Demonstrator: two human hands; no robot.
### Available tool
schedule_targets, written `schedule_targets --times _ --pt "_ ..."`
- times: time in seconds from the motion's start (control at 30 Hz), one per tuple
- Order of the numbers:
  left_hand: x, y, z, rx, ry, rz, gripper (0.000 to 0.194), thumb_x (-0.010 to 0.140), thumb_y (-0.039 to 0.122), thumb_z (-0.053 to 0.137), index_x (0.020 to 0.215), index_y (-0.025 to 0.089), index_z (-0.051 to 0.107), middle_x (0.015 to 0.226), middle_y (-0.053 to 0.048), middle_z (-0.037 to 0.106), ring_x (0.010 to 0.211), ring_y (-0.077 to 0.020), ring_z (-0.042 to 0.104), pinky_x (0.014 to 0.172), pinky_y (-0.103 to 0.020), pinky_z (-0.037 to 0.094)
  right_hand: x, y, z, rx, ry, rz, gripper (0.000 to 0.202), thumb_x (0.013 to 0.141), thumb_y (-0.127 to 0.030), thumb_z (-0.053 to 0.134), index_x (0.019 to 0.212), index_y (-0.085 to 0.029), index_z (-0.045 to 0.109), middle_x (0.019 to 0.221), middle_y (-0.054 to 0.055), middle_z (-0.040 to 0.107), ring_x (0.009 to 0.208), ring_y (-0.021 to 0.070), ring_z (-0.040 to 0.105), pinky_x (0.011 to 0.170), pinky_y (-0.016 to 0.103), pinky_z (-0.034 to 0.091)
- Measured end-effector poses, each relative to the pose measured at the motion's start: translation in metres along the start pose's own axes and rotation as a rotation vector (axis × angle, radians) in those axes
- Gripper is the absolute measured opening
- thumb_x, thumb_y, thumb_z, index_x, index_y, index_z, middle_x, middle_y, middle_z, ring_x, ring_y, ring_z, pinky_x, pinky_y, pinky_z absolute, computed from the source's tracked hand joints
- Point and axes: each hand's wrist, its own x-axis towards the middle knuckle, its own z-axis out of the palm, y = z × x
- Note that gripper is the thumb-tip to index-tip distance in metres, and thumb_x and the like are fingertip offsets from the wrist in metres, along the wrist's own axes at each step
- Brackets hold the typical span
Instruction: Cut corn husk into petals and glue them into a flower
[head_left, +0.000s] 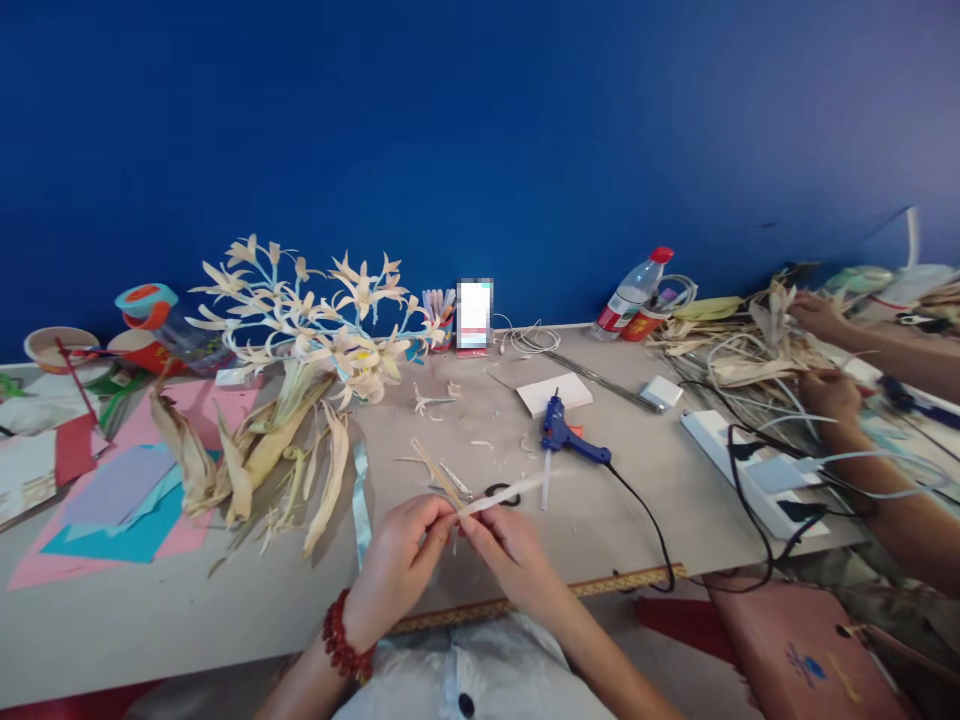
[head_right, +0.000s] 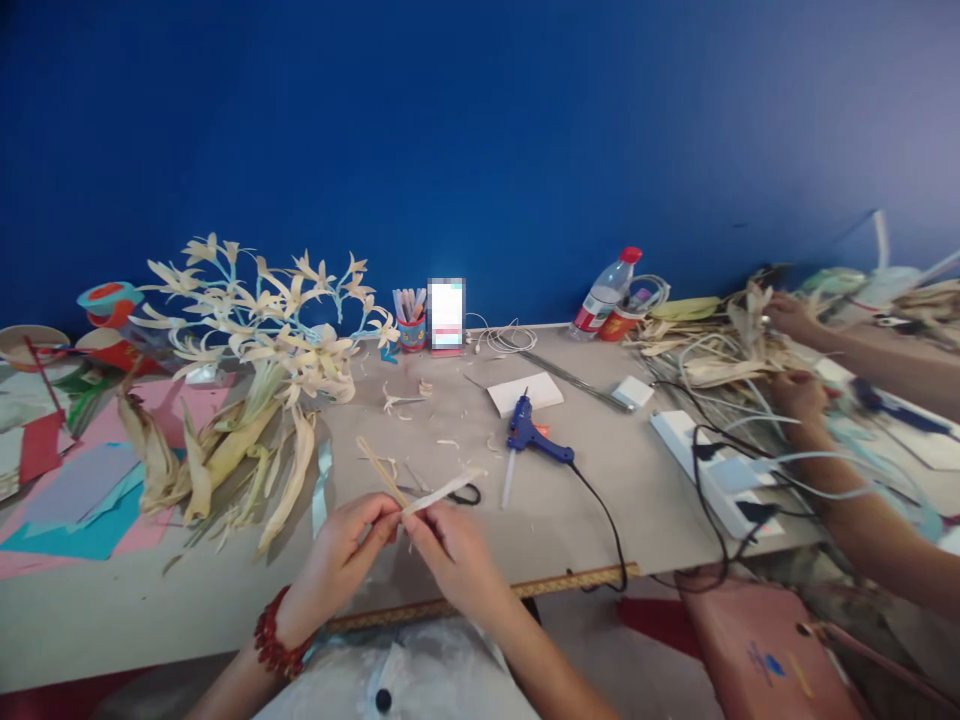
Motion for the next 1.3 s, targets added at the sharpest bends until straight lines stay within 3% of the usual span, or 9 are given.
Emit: schedule_targets --times 0.23,0.37,0.57,0.77,0.87,1.1,1.3 --pt "-0.005 -0.002 0.001 -0.040 0.069 0.020 0.015 0.095 0.028 0.050 0.087 0.021 0.060 0.080 -0.001 0.064 0.077 -0.0154 0.060 0.073 -0.024 0.045 0.004 0.012 0.011 0.158 0.028 0.061 0.040 0.099 -0.044 0.043 0.068 -0.020 0.051 0.059 -0.003 0.045 0.055 0.0128 0.042 0.051 0.023 0.032" --pt "-0.007 -0.003 0.003 -0.094 0.086 -0.030 0.018 0.096 0.028 0.049 0.084 0.020 0.060 0.076 0.000 0.064 0.073 -0.0147 0.060 0.070 -0.024 0.045 0.003 0.007 0.011 0.264 0.009 0.074 0.041 0.098 -0.049 0.044 0.071 -0.020 0.053 0.060 -0.003 0.046 0.053 0.0126 0.042 0.049 0.023 0.031" --pt "-0.007 -0.002 0.004 -0.084 0.102 -0.034 0.016 0.093 0.028 0.053 0.081 0.020 0.061 0.075 0.000 0.065 0.073 -0.0148 0.060 0.070 -0.024 0.045 0.004 0.001 0.008 0.241 -0.010 0.040 0.046 0.098 -0.050 0.044 0.063 -0.020 0.048 0.058 -0.003 0.043 0.053 0.0123 0.043 0.052 0.023 0.035" --pt "-0.009 -0.001 0.004 -0.225 0.092 -0.077 0.019 0.094 0.030 0.052 0.082 0.019 0.061 0.076 -0.001 0.064 0.073 -0.0151 0.060 0.070 -0.024 0.047 0.000 0.002 0.012 0.449 -0.069 0.186 0.047 0.094 -0.060 0.045 0.071 -0.019 0.052 0.058 -0.005 0.042 0.042 0.0083 0.035 0.041 0.021 0.027" --pt "-0.010 0.001 0.004 -0.222 0.094 -0.090 0.020 0.095 0.030 0.050 0.082 0.019 0.061 0.076 -0.002 0.064 0.073 -0.0156 0.060 0.070 -0.024 0.047 -0.002 0.000 0.011 0.420 -0.086 0.184 0.043 0.095 -0.058 0.047 0.076 -0.020 0.055 0.060 -0.005 0.043 0.044 0.0086 0.036 0.041 0.020 0.027" --pt "-0.011 0.005 0.003 -0.153 0.101 -0.054 0.017 0.093 0.026 0.050 0.080 0.020 0.059 0.075 -0.001 0.063 0.072 -0.0155 0.060 0.069 -0.024 0.045 -0.001 -0.005 0.010 0.291 -0.043 0.068 0.043 0.096 -0.051 0.047 0.067 -0.020 0.053 0.060 -0.002 0.045 0.055 0.0122 0.043 0.051 0.022 0.035" --pt "-0.014 0.003 0.003 -0.161 0.114 -0.021 0.018 0.094 0.024 0.049 0.078 0.020 0.057 0.073 0.000 0.061 0.071 -0.0153 0.057 0.067 -0.024 0.043 -0.004 0.000 0.019 0.525 -0.043 0.212 0.045 0.089 -0.057 0.057 0.065 -0.019 0.054 0.052 -0.006 0.041 0.039 0.0071 0.034 0.035 0.018 0.025"
